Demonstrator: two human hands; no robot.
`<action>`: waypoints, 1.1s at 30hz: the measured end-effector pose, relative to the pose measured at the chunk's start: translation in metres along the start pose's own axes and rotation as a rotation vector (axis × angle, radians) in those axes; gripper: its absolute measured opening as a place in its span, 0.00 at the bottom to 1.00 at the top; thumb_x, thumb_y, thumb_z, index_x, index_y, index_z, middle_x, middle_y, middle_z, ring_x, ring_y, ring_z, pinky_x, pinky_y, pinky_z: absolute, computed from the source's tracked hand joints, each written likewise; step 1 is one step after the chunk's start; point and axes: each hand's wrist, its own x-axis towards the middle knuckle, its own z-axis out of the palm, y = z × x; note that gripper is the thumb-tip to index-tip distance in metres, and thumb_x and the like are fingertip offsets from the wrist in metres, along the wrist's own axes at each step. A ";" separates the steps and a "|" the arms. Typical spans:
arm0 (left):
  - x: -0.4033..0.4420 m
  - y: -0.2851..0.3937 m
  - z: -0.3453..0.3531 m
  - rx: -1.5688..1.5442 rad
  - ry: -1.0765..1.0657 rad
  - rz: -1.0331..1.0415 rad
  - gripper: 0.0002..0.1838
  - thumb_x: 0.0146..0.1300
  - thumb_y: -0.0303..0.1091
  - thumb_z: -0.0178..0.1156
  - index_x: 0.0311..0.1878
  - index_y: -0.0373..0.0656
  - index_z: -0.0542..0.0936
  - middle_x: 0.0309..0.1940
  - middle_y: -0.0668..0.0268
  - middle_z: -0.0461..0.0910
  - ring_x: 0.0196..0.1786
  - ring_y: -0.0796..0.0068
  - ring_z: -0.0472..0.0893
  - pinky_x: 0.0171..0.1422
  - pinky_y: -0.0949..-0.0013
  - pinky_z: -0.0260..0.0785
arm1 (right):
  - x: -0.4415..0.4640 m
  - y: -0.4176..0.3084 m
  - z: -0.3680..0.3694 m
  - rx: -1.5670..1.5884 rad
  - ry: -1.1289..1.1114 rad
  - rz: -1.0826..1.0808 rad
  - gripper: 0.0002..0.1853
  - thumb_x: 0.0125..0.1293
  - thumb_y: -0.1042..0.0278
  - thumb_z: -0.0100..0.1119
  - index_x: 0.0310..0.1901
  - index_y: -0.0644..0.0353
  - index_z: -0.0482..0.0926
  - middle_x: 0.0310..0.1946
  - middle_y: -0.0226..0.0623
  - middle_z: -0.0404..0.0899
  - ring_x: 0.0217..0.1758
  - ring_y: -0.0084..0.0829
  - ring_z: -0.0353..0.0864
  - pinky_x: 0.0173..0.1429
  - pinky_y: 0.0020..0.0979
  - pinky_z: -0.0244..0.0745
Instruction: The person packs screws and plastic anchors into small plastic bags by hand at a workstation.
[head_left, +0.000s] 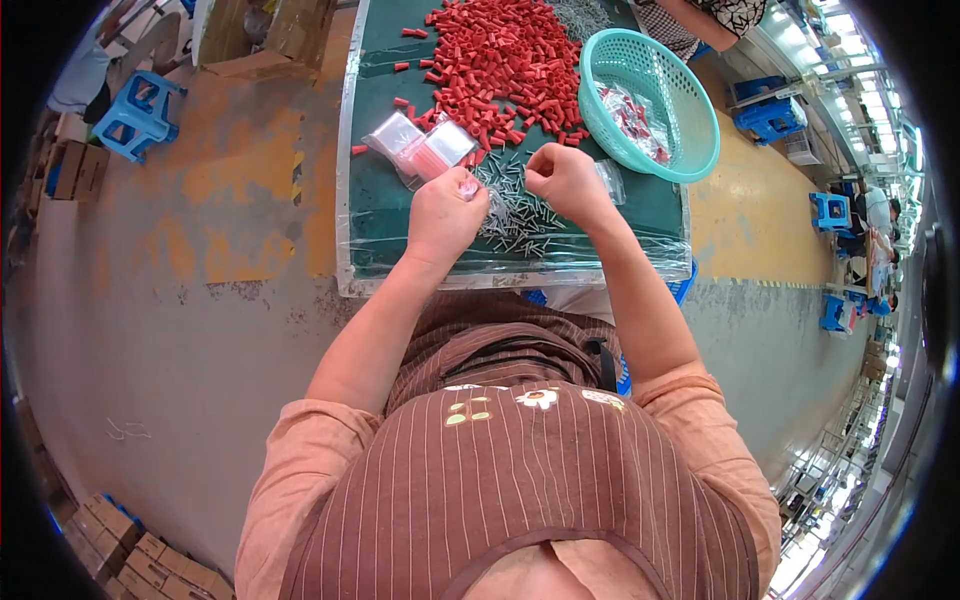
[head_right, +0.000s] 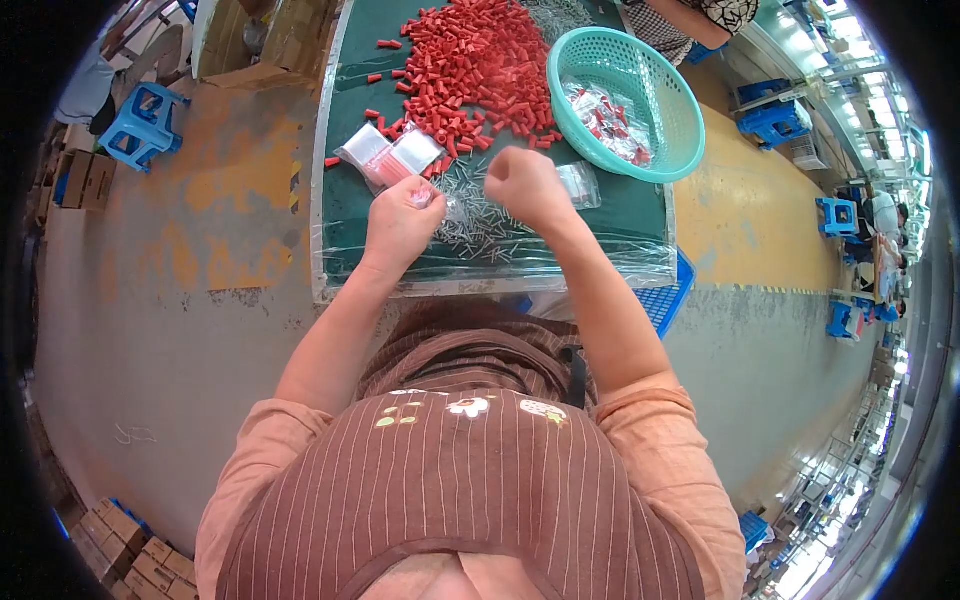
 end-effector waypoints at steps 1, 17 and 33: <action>0.000 0.001 0.000 -0.002 -0.006 -0.003 0.08 0.55 0.33 0.62 0.30 0.37 0.79 0.23 0.51 0.80 0.29 0.52 0.81 0.36 0.59 0.72 | 0.000 -0.001 -0.003 0.044 -0.002 0.022 0.11 0.51 0.67 0.64 0.35 0.65 0.81 0.31 0.47 0.83 0.39 0.43 0.84 0.46 0.37 0.77; -0.003 -0.001 0.001 0.034 -0.024 -0.021 0.09 0.55 0.34 0.62 0.30 0.36 0.79 0.24 0.52 0.79 0.29 0.53 0.80 0.37 0.59 0.72 | -0.002 0.019 0.021 -0.561 -0.071 -0.160 0.10 0.56 0.68 0.54 0.34 0.61 0.82 0.34 0.50 0.81 0.40 0.53 0.81 0.44 0.47 0.76; 0.002 -0.007 0.000 -0.171 -0.094 -0.100 0.09 0.56 0.34 0.62 0.33 0.37 0.81 0.24 0.61 0.81 0.27 0.71 0.78 0.35 0.67 0.71 | -0.020 -0.021 0.005 0.183 -0.169 -0.366 0.09 0.56 0.75 0.63 0.39 0.61 0.79 0.48 0.33 0.78 0.55 0.27 0.75 0.58 0.29 0.70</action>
